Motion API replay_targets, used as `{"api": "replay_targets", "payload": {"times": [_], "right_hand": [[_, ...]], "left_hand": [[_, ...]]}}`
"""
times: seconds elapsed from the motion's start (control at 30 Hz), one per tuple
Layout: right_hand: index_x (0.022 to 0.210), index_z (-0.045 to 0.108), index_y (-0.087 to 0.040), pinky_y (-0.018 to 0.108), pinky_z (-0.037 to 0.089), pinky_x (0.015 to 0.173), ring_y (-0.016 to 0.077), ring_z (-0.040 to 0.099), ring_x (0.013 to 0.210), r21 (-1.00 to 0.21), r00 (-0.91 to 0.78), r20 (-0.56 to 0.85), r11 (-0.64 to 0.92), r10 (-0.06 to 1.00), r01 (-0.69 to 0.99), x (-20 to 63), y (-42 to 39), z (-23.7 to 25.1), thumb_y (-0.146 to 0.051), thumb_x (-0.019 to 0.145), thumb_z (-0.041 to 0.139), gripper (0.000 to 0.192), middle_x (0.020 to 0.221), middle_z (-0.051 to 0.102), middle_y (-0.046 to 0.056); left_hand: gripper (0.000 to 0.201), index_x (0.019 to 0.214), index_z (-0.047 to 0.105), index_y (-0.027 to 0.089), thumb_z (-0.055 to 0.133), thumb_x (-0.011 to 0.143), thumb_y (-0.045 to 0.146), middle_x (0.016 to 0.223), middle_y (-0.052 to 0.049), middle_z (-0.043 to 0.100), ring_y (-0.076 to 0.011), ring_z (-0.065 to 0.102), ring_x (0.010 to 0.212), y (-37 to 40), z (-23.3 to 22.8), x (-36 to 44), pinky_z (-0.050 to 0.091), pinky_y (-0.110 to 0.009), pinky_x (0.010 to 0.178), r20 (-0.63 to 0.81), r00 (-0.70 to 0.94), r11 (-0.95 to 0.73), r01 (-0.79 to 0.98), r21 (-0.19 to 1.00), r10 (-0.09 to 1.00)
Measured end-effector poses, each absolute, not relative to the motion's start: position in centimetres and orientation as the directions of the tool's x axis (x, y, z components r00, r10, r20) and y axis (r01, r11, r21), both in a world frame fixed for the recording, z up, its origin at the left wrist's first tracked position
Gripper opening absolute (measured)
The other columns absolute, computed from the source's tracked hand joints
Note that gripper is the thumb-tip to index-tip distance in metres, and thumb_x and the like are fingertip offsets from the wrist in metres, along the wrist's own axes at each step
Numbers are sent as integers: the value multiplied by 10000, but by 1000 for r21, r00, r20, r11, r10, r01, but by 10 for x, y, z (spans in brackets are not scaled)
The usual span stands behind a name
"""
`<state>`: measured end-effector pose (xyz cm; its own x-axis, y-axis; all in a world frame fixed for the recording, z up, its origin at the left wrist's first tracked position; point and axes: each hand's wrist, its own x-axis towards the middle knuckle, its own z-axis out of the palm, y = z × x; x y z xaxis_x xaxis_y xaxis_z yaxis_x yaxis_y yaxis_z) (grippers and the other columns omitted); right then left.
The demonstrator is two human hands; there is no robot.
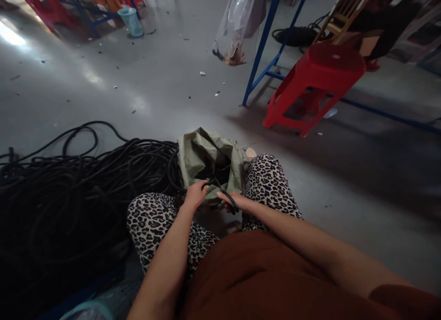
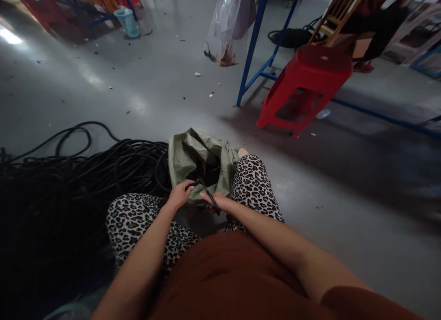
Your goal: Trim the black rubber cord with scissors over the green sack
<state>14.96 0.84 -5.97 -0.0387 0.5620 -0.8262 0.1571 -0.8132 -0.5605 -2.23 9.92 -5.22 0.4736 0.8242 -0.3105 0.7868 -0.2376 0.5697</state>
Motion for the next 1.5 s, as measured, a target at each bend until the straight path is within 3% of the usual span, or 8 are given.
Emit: {"api": "replay_targets", "payload": {"times": [0.17, 0.37, 0.9, 1.07, 1.5], "right_hand": [[692, 556, -134, 184, 458, 425, 123, 575, 457, -598, -115, -801, -774, 588, 205, 150, 7, -71, -666, 833, 474, 556, 524, 566, 29], [747, 572, -129, 201, 457, 408, 131, 573, 460, -603, -131, -798, -787, 589, 132, 150, 8, -70, -660, 813, 515, 538, 562, 574, 30], [774, 582, -115, 198, 442, 406, 137, 588, 480, -552, -67, -834, -822, 548, 141, 149, 8, -62, -654, 822, 511, 547, 603, 603, 60], [719, 554, -119, 188, 424, 378, 117, 546, 404, -563, -43, -826, -816, 563, 130, 147, 9, -53, -599, 869, 486, 508, 520, 557, 24], [618, 546, -137, 195, 421, 342, 141, 557, 371, -600, -32, -783, -742, 621, 300, 149, 8, -48, -603, 881, 444, 545, 445, 557, 35]], "left_hand": [[318, 1138, 645, 196, 489, 871, 271, 1150, -71, 675, -200, 605, 1067, 98, -50, -20, 449, -298, 931, -294, 484, -256, 781, 570, 824], [318, 1131, 648, 179, 496, 864, 260, 1158, -73, 673, -199, 609, 1066, 97, -52, -19, 451, -297, 935, -302, 508, -264, 767, 584, 807], [305, 1104, 677, 204, 503, 857, 249, 1121, -57, 692, -192, 625, 1025, 94, -51, -18, 471, -299, 917, -340, 576, -279, 729, 625, 744], [304, 1099, 679, 184, 512, 854, 247, 1139, -71, 684, -194, 618, 1050, 94, -51, -17, 463, -305, 944, -326, 552, -251, 726, 641, 767], [318, 1126, 661, 167, 500, 865, 250, 1158, -88, 674, -206, 616, 1063, 94, -53, -16, 455, -334, 965, -321, 539, -238, 727, 644, 779]]}}
